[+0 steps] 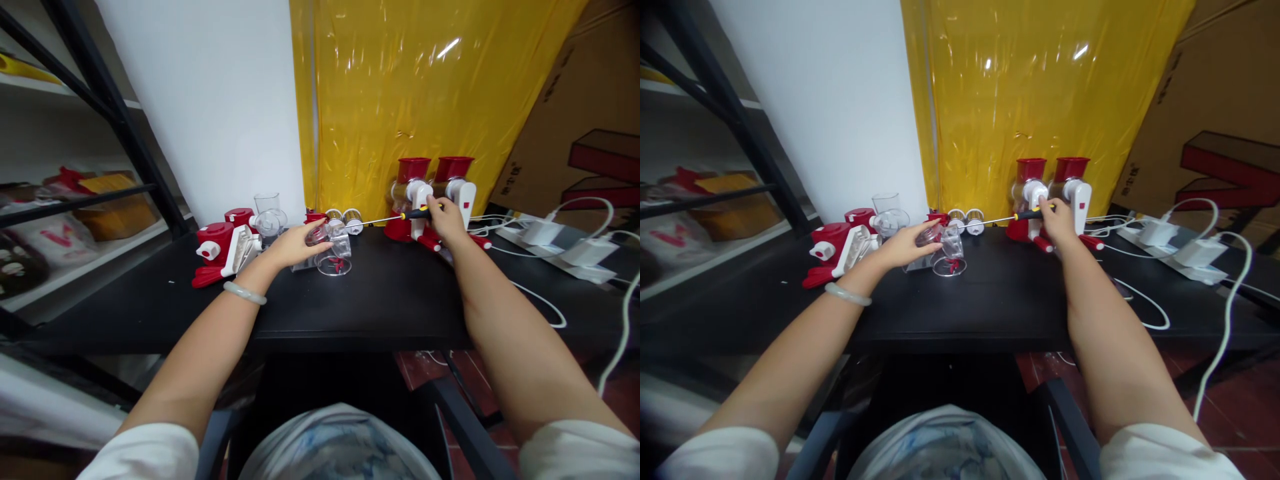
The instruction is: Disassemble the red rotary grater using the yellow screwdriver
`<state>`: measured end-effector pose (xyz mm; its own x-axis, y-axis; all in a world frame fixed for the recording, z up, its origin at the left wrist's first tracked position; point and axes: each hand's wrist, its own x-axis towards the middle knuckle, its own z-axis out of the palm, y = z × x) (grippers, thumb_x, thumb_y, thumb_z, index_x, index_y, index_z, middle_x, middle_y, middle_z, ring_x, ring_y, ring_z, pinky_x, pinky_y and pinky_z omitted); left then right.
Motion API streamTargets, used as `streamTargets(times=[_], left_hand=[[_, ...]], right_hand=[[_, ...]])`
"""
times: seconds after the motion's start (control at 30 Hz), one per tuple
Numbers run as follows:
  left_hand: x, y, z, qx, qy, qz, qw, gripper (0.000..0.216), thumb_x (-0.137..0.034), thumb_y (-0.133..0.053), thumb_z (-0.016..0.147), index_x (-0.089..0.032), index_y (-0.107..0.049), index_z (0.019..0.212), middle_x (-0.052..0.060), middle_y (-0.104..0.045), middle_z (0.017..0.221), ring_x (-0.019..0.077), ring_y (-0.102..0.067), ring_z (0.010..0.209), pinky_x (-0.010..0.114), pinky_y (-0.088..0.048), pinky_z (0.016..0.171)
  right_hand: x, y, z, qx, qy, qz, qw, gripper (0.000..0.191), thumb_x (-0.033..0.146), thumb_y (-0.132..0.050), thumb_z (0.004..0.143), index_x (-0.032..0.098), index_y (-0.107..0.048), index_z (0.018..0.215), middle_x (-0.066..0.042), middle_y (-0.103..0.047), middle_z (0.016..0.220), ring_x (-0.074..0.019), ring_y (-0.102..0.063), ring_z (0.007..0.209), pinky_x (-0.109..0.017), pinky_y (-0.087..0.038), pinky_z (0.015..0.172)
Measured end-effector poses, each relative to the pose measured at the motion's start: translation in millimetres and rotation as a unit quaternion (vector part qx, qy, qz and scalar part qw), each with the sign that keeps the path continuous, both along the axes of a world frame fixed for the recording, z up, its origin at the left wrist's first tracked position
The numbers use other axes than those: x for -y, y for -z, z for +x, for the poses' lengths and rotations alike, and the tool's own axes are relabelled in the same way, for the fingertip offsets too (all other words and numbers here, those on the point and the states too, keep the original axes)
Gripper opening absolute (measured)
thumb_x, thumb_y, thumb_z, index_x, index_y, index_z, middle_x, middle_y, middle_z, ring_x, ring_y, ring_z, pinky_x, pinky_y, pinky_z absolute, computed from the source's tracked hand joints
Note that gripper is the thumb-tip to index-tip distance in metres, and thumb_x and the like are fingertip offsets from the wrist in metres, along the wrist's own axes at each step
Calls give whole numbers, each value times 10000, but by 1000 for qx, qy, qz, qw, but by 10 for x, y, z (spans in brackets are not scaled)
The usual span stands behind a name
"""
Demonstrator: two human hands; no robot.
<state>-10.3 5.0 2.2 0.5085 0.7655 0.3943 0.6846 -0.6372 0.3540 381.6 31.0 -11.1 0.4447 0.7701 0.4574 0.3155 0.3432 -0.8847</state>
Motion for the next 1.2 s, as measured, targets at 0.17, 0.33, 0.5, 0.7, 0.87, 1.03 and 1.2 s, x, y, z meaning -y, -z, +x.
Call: streamTargets(times=[0.17, 0.33, 0.5, 0.7, 0.87, 1.03, 1.2], left_hand=[[6, -4, -12, 0, 7, 10, 1000, 761, -616, -615, 852, -256, -457, 1505, 121, -659, 1369, 331, -646, 1209, 449, -496, 993], [10, -7, -18, 14, -6, 2, 1000, 828, -606, -656, 830, -212, -389, 1508, 144, -735, 1131, 331, -710, 1026, 445, -533, 864], [7, 1, -12, 6, -11, 11, 1000, 777, -607, -624, 853, -191, -400, 1471, 142, -732, 1044, 340, -704, 1025, 449, -532, 848], [17, 1, -3, 3, -4, 10, 1000, 759, -621, -622, 848, -208, -414, 1450, 135, -728, 1091, 318, -705, 1017, 430, -527, 851], [17, 0, -5, -11, -13, 19, 1000, 677, -665, -591, 847, -225, -510, 1355, 119, -731, 1094, 296, -703, 942, 429, -526, 820], [43, -18, 2, -9, -15, 20, 1000, 637, -654, -596, 849, -250, -536, 1337, 103, -735, 1096, 284, -702, 950, 415, -527, 832], [45, -24, -1, -9, -14, 23, 1000, 641, -649, -582, 866, -239, -541, 1357, 107, -734, 1137, 288, -700, 982, 418, -527, 853]], right_hand=[[36, -49, -100, -169, -87, 49, 981, 227, 346, -725, 682, 263, -535, 774, 29, -525, 649, -146, -503, 565, -255, -383, 468], [86, -88, -91, -193, -163, 49, 966, 278, 468, -682, 717, 255, -504, 731, 12, -541, 661, -154, -534, 577, -274, -416, 484], [-3, -11, -30, -71, -30, -1, 997, 461, 689, -648, 760, 258, -505, 681, 17, -466, 522, -150, -441, 449, -295, -333, 421], [-10, -44, -79, -212, -124, 74, 967, 252, 360, -765, 669, 259, -543, 729, 31, -517, 645, -138, -521, 558, -258, -407, 448], [-32, -46, -23, -221, -122, 44, 967, 334, 528, -654, 806, 238, -542, 684, -3, -549, 633, -147, -547, 551, -272, -433, 436], [-88, 47, 50, -66, -4, -29, 997, 474, 667, -663, 798, 246, -524, 632, 16, -449, 461, -136, -425, 386, -283, -326, 357], [-40, 68, 18, -49, -3, -30, 998, 390, 547, -788, 727, 239, -554, 673, 31, -513, 481, -124, -442, 381, -260, -346, 354]])
